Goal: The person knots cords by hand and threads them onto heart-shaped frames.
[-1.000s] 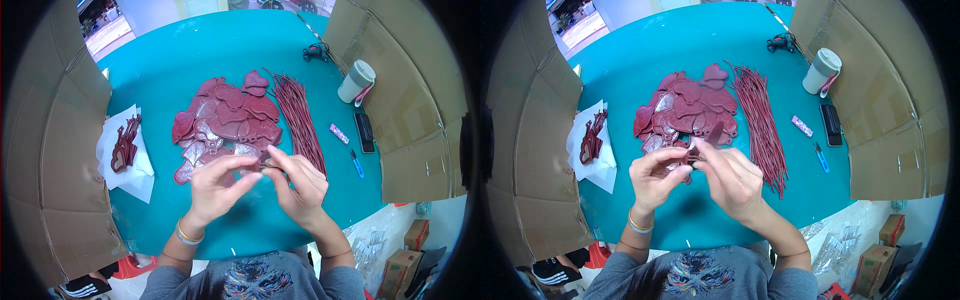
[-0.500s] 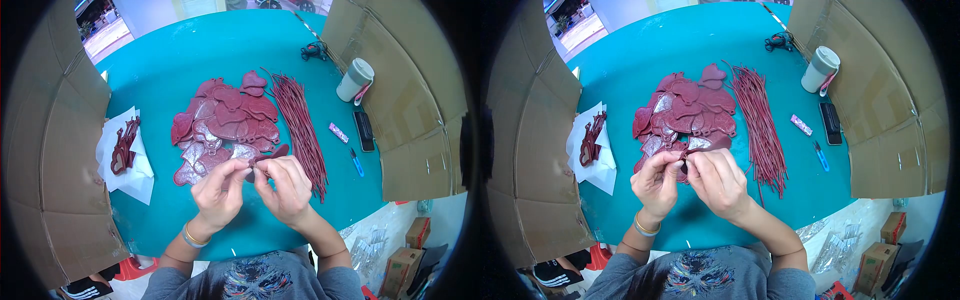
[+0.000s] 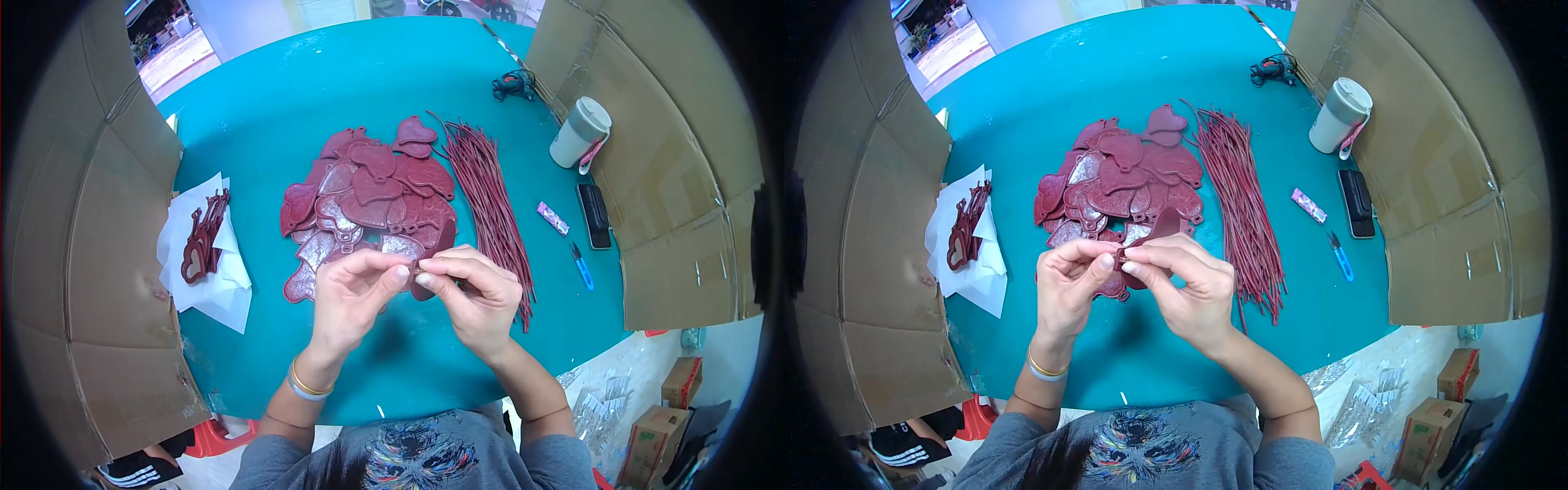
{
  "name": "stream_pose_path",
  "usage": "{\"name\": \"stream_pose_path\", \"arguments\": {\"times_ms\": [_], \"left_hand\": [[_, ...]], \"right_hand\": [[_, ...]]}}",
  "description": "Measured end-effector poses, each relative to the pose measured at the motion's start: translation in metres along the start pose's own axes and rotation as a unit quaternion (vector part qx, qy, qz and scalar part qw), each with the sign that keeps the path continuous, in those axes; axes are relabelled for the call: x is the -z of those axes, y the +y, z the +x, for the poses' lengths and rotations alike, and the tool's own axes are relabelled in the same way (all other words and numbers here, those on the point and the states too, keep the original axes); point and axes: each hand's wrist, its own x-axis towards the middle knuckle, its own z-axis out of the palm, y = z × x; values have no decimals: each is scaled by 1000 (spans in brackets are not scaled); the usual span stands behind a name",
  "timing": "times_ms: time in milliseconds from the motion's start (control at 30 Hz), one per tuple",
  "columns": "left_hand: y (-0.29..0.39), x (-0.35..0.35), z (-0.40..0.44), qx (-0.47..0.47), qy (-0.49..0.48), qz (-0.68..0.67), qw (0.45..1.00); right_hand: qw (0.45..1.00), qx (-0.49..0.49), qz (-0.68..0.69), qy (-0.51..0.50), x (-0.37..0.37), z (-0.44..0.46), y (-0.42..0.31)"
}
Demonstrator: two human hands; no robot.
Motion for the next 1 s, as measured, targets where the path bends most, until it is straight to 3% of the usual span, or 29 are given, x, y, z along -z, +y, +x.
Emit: {"name": "stream_pose_path", "arguments": {"times_ms": [133, 233, 333, 433, 633, 733, 767, 833, 1000], "left_hand": [[3, -7, -1, -23, 1, 16, 1000], [-1, -4, 0, -20, -24, 47, 998], [-3, 1, 1, -10, -20, 43, 999], [2, -1, 3, 5, 14, -54, 998], [-2, 5, 9, 12, -12, 38, 999], [-5, -1, 8, -49, 51, 17, 997], [-4, -1, 9, -51, 80, 4, 995], [-8, 1, 9, -88, 68, 29, 993], [-7, -4, 7, -123, 37, 58, 990]], "right_hand": [[997, -31, -54, -42, 0, 7, -15], [962, 124, -223, -98, 5, 8, -5], [947, 152, -262, -110, 5, 9, -8], [970, 93, -209, -88, 2, 7, -9], [976, 71, -200, -53, -1, 4, -5], [986, -33, -158, -43, -2, 3, -15], [988, -143, -54, -35, -2, 2, -15], [923, -353, 153, -15, 3, 1, -15], [898, -366, 240, -42, 8, -2, -1]]}}
